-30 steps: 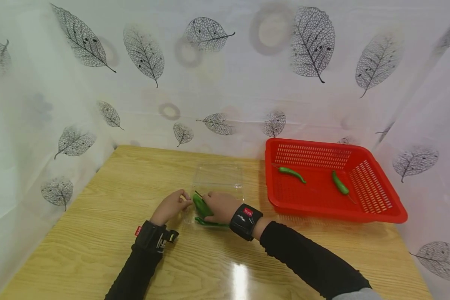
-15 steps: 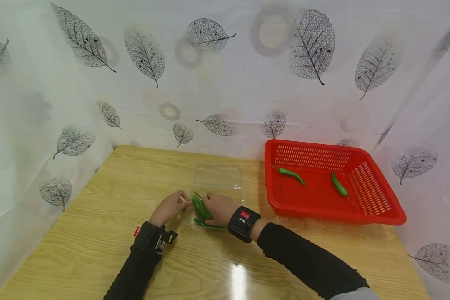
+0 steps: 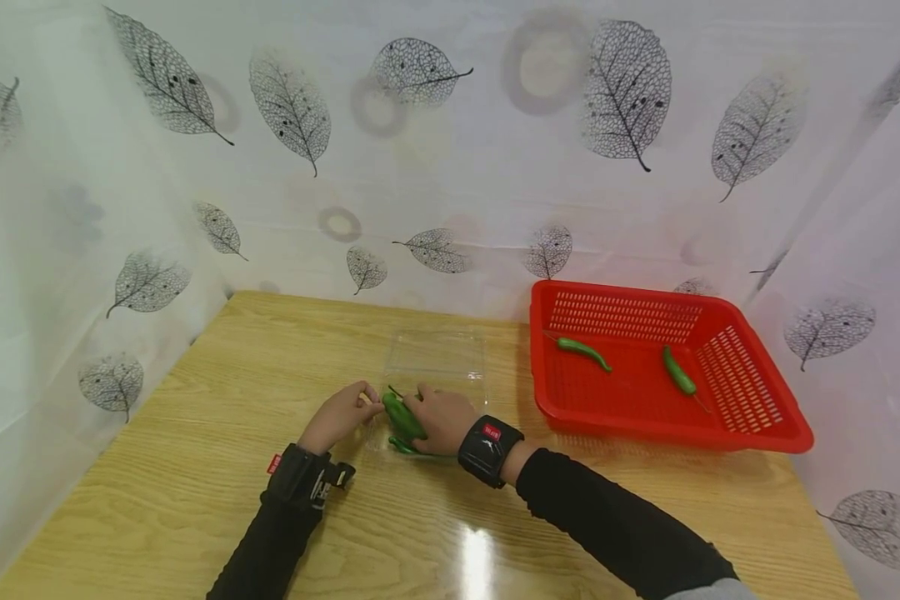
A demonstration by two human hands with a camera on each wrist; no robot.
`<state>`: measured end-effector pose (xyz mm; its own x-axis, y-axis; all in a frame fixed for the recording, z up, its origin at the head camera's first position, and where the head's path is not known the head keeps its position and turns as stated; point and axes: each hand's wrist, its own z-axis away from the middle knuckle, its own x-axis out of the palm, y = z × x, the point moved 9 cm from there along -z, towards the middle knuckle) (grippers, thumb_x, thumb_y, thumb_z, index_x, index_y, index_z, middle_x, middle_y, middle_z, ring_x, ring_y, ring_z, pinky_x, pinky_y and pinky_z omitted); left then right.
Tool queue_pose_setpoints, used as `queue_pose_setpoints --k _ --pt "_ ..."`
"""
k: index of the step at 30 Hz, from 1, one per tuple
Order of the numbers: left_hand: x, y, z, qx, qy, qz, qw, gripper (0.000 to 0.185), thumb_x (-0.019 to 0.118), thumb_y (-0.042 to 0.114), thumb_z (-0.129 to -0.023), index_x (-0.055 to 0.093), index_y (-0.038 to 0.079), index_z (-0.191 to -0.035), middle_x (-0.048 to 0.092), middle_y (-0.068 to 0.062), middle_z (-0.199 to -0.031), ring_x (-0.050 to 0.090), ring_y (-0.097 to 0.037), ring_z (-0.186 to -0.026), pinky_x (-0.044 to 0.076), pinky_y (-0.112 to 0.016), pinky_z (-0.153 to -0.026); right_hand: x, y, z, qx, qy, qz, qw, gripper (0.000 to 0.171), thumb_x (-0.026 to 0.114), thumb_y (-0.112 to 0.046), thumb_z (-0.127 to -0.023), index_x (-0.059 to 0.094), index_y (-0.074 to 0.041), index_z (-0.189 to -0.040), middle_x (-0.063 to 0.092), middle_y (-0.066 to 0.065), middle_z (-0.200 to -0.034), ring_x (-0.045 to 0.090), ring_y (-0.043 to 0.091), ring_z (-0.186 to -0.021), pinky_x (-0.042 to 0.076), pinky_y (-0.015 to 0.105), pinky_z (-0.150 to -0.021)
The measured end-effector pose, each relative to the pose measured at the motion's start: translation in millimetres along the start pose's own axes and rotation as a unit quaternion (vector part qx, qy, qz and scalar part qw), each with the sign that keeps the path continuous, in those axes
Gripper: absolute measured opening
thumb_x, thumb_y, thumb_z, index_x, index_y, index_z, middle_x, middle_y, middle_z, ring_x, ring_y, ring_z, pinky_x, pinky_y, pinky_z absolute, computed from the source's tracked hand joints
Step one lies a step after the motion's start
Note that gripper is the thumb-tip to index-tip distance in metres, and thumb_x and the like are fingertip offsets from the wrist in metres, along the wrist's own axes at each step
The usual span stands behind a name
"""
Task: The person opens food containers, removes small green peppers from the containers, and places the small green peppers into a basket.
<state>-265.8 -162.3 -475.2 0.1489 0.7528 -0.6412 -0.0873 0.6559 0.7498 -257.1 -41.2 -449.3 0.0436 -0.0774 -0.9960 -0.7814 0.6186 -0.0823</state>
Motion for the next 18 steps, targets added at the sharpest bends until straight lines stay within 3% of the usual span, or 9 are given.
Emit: queue_pose_setpoints --k 13,18 --pt "0.5 -0.7 -0.6 -0.002 -0.001 0.003 1.0 0.014 0.06 0.02 -0.091 0.057 0.007 -0.092 0.06 -0.005 -0.071 0.049 -0.015 -0.06 0.033 -0.026 -0.053 -3.3 -0.5 2.8 -0.004 0.035 0.04 0.999 0.047 0.069 -0.021 -0.07 0.054 -0.013 -0.113 0.051 0.002 -0.09 0.04 0.007 -0.057 0.03 0.023 -0.045" --pt "0.0 -1.7 -0.8 -0.004 -0.001 0.001 1.0 0.014 0.06 0.021 -0.091 0.057 0.007 -0.092 0.06 -0.005 -0.071 0.048 -0.015 -0.06 0.033 -0.026 -0.053 -4.6 -1.9 2.0 -0.004 0.044 0.045 0.998 0.041 0.069 -0.021 -0.072 0.055 -0.012 -0.11 0.051 0.002 -0.086 0.041 0.008 -0.056 0.031 0.023 -0.045"
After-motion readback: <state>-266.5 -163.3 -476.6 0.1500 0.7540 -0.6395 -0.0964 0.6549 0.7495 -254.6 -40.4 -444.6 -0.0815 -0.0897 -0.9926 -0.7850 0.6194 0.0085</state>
